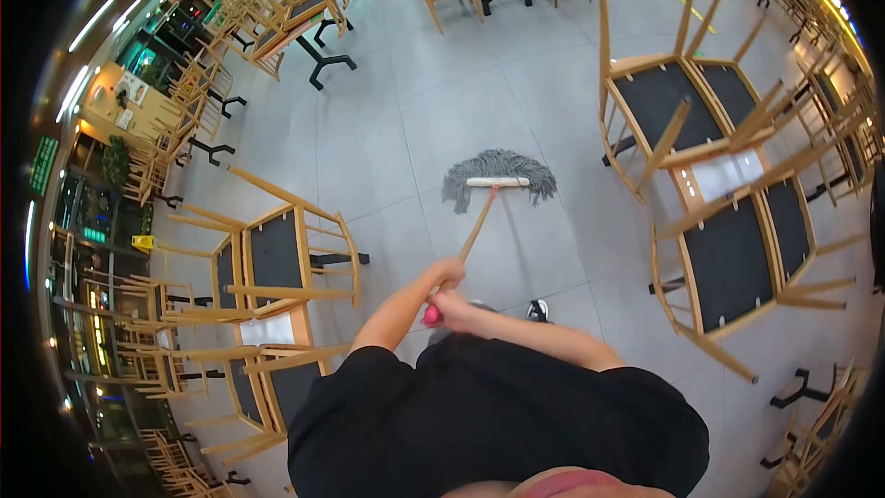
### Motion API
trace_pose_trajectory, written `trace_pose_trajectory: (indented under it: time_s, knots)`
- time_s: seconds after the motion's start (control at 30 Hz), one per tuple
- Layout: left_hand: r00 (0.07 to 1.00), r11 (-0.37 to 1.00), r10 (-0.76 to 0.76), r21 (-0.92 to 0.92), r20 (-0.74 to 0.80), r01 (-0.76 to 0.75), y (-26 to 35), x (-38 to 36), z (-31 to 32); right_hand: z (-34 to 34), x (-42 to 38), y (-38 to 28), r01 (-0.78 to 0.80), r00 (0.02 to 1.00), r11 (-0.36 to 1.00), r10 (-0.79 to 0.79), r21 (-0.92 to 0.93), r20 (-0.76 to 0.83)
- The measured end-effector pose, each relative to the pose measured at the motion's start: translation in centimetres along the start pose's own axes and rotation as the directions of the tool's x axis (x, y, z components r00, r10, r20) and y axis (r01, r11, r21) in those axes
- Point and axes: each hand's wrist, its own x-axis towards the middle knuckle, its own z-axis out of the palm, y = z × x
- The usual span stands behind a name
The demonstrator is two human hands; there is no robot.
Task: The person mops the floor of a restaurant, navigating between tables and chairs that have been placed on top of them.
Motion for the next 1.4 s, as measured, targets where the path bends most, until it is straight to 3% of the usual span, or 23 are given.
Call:
trace_pose_trajectory:
  time_s: [0.03,0.07,0.17,0.2,0.3,0.4,0.5,0.67,0.7,0.77,0.83,0.93,1.1,1.13,1.23,1.27,1.37,1.4]
  knots:
    - [1.0,0.994,0.021,0.11,0.02,-0.023,0.2,0.1,-1.7,0.3,0.8,-1.2,-0.01,1.0,1.0,0.01,0.004,0.025]
    - [1.0,1.0,-0.019,0.013,-0.014,0.019,-0.8,1.1,-2.4,0.5,1.6,-2.1,-0.048,0.997,0.999,0.047,0.022,0.053]
    - [0.998,0.989,-0.035,0.146,0.044,0.028,1.7,-1.2,-7.8,1.0,4.7,-6.1,-0.1,0.987,0.994,0.104,-0.036,0.121]
    - [0.998,0.984,-0.06,0.173,0.032,0.053,0.9,1.1,-9.1,1.2,6.1,-7.7,-0.119,0.982,0.993,0.122,-0.025,0.147]
    - [0.996,0.996,-0.093,-0.008,-0.003,0.093,-1.8,7.6,-12.9,1.9,11.1,-12.0,-0.207,0.961,0.977,0.212,-0.043,0.179]
    - [1.0,0.992,-0.006,0.129,-0.01,0.007,-0.3,9.2,-20.2,2.9,17.9,-17.9,-0.296,0.938,0.945,0.315,-0.141,0.142]
    - [0.982,0.922,0.185,0.34,0.037,-0.187,1.3,14.9,-30.3,4.4,25.2,-26.3,-0.197,0.974,0.976,0.205,-0.094,0.092]
    - [0.96,0.868,0.27,0.452,-0.079,-0.207,3.3,22.9,-44.0,6.8,35.7,-37.3,-0.08,0.993,0.997,0.078,-0.023,-0.089]
    - [0.952,0.848,0.297,0.478,-0.074,-0.228,4.6,23.7,-46.3,8.6,35.0,-40.6,0.001,0.989,0.992,-0.02,-0.126,-0.147]
    - [0.972,0.843,0.23,0.488,0.052,-0.226,7.1,25.0,-50.9,10.0,36.3,-45.2,0.083,0.96,0.986,-0.118,-0.146,-0.254]
    - [0.973,0.841,0.112,0.503,0.201,-0.2,8.2,24.9,-55.9,10.7,38.9,-48.8,0.075,0.946,0.995,-0.094,-0.073,-0.309]
    - [0.955,0.774,0.151,0.57,0.257,-0.276,12.5,26.9,-61.2,8.2,42.7,-54.3,0.142,0.907,0.989,-0.149,-0.048,-0.394]
    - [0.978,0.827,0.164,0.521,0.132,-0.209,13.4,40.2,-60.8,4.4,46.7,-63.1,0.122,0.901,0.984,-0.053,0.133,-0.43]
    - [0.973,0.825,0.188,0.515,0.134,-0.231,16.4,37.9,-63.9,3.5,47.7,-65.1,0.109,0.906,0.984,-0.038,0.145,-0.421]
    - [0.974,0.793,0.175,0.567,0.143,-0.225,20.8,43.7,-69.8,0.5,50.8,-73.1,0.169,0.947,0.96,-0.095,0.224,-0.307]
    - [0.957,0.724,0.233,0.627,0.171,-0.288,19.5,48.3,-71.9,1.5,51.8,-77.0,0.194,0.928,0.95,-0.096,0.246,-0.36]
    - [0.919,0.79,0.255,0.484,0.301,-0.377,27.9,51.2,-79.7,-2.9,55.2,-85.0,0.336,0.889,0.911,-0.223,0.238,-0.401]
    - [0.923,0.789,0.209,0.502,0.323,-0.355,31.5,51.2,-82.0,-3.9,54.5,-88.7,0.249,0.898,0.939,-0.133,0.236,-0.419]
